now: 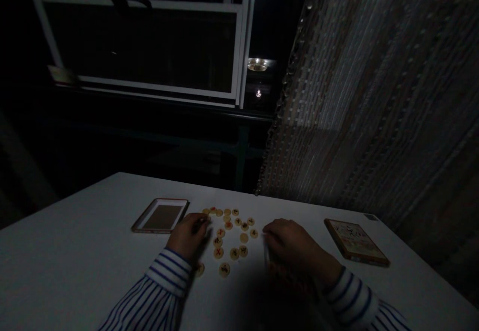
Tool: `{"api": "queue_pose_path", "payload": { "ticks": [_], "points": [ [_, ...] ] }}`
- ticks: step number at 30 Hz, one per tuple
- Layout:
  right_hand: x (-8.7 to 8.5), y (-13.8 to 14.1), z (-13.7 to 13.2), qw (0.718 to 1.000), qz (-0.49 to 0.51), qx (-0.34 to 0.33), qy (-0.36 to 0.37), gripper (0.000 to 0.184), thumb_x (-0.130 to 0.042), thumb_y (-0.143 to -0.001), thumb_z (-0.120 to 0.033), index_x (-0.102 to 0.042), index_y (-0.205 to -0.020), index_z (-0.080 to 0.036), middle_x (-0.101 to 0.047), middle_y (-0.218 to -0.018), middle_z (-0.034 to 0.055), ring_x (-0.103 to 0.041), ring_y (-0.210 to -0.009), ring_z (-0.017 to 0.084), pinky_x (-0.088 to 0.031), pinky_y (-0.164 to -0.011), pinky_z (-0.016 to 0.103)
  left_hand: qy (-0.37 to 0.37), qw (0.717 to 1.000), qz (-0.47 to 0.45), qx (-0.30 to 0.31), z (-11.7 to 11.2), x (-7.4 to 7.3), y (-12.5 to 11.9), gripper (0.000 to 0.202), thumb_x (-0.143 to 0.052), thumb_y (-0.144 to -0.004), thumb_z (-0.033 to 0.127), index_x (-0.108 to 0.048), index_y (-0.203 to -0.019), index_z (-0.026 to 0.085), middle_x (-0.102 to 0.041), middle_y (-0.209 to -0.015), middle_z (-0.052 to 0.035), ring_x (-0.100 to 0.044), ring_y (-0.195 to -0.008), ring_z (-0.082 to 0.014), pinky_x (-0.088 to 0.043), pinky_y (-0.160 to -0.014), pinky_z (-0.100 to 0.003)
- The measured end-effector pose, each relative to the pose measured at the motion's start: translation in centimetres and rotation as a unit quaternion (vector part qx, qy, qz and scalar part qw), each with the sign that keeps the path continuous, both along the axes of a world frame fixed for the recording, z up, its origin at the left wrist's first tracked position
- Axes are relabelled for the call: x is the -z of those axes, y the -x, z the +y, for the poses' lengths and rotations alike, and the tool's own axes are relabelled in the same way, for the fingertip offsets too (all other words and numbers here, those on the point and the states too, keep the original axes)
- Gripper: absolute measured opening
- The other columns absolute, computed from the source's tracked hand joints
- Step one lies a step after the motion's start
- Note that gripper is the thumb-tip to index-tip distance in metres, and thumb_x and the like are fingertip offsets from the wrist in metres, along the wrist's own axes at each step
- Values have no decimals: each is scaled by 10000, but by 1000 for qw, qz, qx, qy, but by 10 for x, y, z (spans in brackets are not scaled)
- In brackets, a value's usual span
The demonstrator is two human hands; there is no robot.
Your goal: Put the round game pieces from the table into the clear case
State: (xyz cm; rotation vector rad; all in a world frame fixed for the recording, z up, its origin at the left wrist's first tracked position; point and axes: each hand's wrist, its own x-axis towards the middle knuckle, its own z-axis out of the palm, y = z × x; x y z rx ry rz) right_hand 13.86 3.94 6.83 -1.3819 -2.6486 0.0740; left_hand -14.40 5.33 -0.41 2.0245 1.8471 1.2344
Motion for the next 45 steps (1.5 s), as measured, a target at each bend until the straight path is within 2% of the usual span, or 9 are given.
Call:
{"api": "queue_pose_path", "payload": {
  "ticks": [3, 6, 9, 13, 19, 24, 32, 45],
  "points": [
    [-8, 27, 18, 999, 9, -27, -17, 288, -358, -827, -264, -583, -992, -193, -614, -945, 52, -530, -876, 155, -336, -780, 247, -6, 999, 33, -29, 0, 4, 8, 252, -483, -727, 263, -598, -919, 147, -637, -922, -92, -599, -864, -208, -475, -768, -350],
    [-8, 57, 42, 999, -2, -51, -15, 283, -362, -818, -266, -599, -948, -181, -618, -912, 60, -537, -849, 151, -345, -742, 232, -23, 998, 50, -42, -1, 7, 9, 254, -484, -721, 225, -593, -935, 140, -629, -923, -100, -591, -867, -214, -467, -774, -354],
    [-1, 86, 64, 998, -9, -65, -7, 281, -366, -810, -262, -603, -933, -176, -618, -910, 62, -538, -832, 146, -343, -712, 225, -21, 997, 59, -51, -2, 10, 9, 246, -501, -703, 200, -594, -922, 136, -630, -918, -101, -585, -858, -218, -453, -793, -366],
    [11, 120, 87, 999, -8, -52, 9, 269, -384, -799, -263, -604, -926, -173, -618, -907, 57, -539, -809, 139, -331, -667, 221, -12, 996, 58, -60, -2, 15, 10, 282, -505, -699, 210, -578, -962, 140, -625, -945, -99, -577, -887, -218, -443, -811, -358],
    [29, 152, 110, 997, -50, -44, 27, 219, -437, -762, -287, -609, -810, -161, -610, -841, 46, -525, -757, 134, -308, -608, 219, 2, 997, 40, -65, -2, 19, 10, 280, -510, -696, 201, -573, -965, 156, -621, -955, -94, -568, -902, -226, -432, -812, -373],
    [40, 163, 121, 998, -46, -43, 31, 282, -437, -763, -326, -590, -940, -168, -593, -943, 68, -518, -845, 150, -323, -661, 226, -10, 997, 24, -69, 0, 21, 10, 280, -493, -704, 195, -567, -969, 142, -618, -958, -103, -569, -889, -224, -439, -806, -368],
    [53, 164, 129, 998, -29, -43, 29, 303, -444, -741, -331, -587, -957, -173, -579, -968, 78, -506, -887, 166, -333, -723, 248, -8, 997, 24, -70, -1, 19, 9, 262, -469, -715, 184, -577, -943, 118, -620, -941, -114, -569, -878, -224, -446, -805, -372],
    [53, 161, 125, 999, -28, -30, 30, 286, -452, -715, -334, -584, -936, -211, -591, -978, 67, -530, -880, 201, -332, -699, 294, -11, 997, 17, -79, 1, 21, 9, 264, -460, -709, 191, -582, -935, 129, -623, -921, -96, -576, -870, -204, -449, -805, -337]
  ]
}}
